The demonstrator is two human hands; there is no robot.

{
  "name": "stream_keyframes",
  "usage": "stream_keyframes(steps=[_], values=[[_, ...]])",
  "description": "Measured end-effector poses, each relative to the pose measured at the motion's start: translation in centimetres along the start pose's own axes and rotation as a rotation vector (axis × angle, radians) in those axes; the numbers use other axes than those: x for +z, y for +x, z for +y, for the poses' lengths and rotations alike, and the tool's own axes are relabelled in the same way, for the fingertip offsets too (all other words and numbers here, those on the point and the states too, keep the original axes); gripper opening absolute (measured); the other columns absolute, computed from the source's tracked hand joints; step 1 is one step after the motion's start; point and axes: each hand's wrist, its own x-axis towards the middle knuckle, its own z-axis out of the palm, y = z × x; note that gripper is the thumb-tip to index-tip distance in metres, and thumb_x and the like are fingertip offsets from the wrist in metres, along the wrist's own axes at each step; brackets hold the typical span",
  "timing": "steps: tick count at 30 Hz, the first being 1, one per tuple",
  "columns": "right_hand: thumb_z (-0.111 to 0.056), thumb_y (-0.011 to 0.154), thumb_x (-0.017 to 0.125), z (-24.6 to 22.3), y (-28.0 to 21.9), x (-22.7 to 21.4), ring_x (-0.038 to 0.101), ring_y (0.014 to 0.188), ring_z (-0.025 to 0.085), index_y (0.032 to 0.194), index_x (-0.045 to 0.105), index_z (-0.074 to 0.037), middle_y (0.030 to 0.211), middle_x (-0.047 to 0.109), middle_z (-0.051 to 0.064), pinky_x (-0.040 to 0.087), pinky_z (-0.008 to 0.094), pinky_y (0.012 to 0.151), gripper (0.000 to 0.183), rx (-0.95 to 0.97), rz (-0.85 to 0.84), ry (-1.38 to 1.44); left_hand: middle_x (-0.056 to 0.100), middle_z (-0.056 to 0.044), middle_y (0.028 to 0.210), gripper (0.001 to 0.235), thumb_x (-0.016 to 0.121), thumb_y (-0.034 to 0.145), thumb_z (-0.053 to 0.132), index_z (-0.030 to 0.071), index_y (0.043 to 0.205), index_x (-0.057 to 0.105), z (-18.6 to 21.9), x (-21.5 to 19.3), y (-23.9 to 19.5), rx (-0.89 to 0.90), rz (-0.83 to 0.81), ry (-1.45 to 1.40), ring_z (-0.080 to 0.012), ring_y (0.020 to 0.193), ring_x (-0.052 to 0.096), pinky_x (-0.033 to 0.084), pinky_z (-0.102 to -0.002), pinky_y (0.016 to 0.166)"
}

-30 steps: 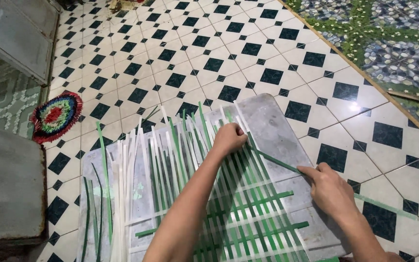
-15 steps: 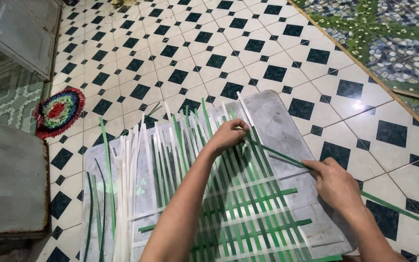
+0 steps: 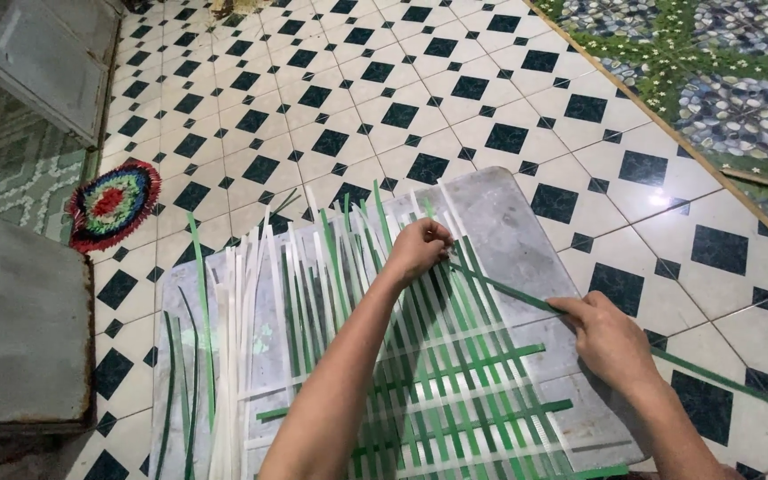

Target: Weaving green and white plastic strips together on a flat board to create a mat or bag base.

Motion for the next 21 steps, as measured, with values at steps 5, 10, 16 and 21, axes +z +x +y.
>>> stream_keyframes(steps=[5, 10, 16, 21], values=[[-0.009, 0.094, 0.049, -0.4, -0.3, -0.6, 0.069, 0.093, 0.025, 0.117, 0.071, -0.032, 0.097, 0.068, 0.007, 0.06, 0.037, 0.073, 0.039, -0.088, 0.18, -0.003, 0.073, -0.007, 0.098, 0.023, 0.067, 0.086, 0.008, 0.012, 0.108, 0.071, -4.0, 0.7, 4.0, 0.274, 0.178, 0.615, -0.0214, 0.096, 0.071, 0.056, -0.034, 0.08], [-0.014, 0.092, 0.053, -0.1, 1.1, 0.3, 0.067, 0.102, 0.029, 0.118, 0.072, -0.029, 0.103, 0.068, 0.01, 0.057, 0.041, 0.079, 0.035, -0.117, 0.196, -0.023, 0.069, -0.016, 0.107, 0.029, 0.07, 0.083, 0.007, 0.007, 0.112, 0.071, -3.9, 0.9, 3.9, 0.274, 0.11, 0.825, -0.0311, 0.104, 0.067, 0.056, -0.04, 0.086], [-0.03, 0.09, 0.058, -3.8, 3.0, 0.5, 0.057, 0.116, 0.026, 0.119, 0.067, -0.036, 0.113, 0.063, 0.004, 0.051, 0.043, 0.093, 0.031, -0.248, 0.184, -0.096, 0.061, -0.022, 0.113, 0.041, 0.07, 0.086, 0.009, -0.001, 0.125, 0.062, -4.0, 0.5, 4.6, 0.234, 0.217, 0.753, -0.0367, 0.111, 0.063, 0.054, -0.043, 0.091], [-0.023, 0.089, 0.056, -5.6, 5.9, 1.9, 0.061, 0.112, 0.027, 0.11, 0.063, -0.023, 0.106, 0.066, 0.006, 0.055, 0.045, 0.085, 0.023, -0.411, 0.103, -0.149, 0.063, -0.019, 0.105, 0.033, 0.073, 0.083, 0.009, 0.002, 0.114, 0.067, -3.2, -0.2, 3.7, 0.238, 0.231, 0.674, -0.0356, 0.104, 0.065, 0.054, -0.041, 0.089]])
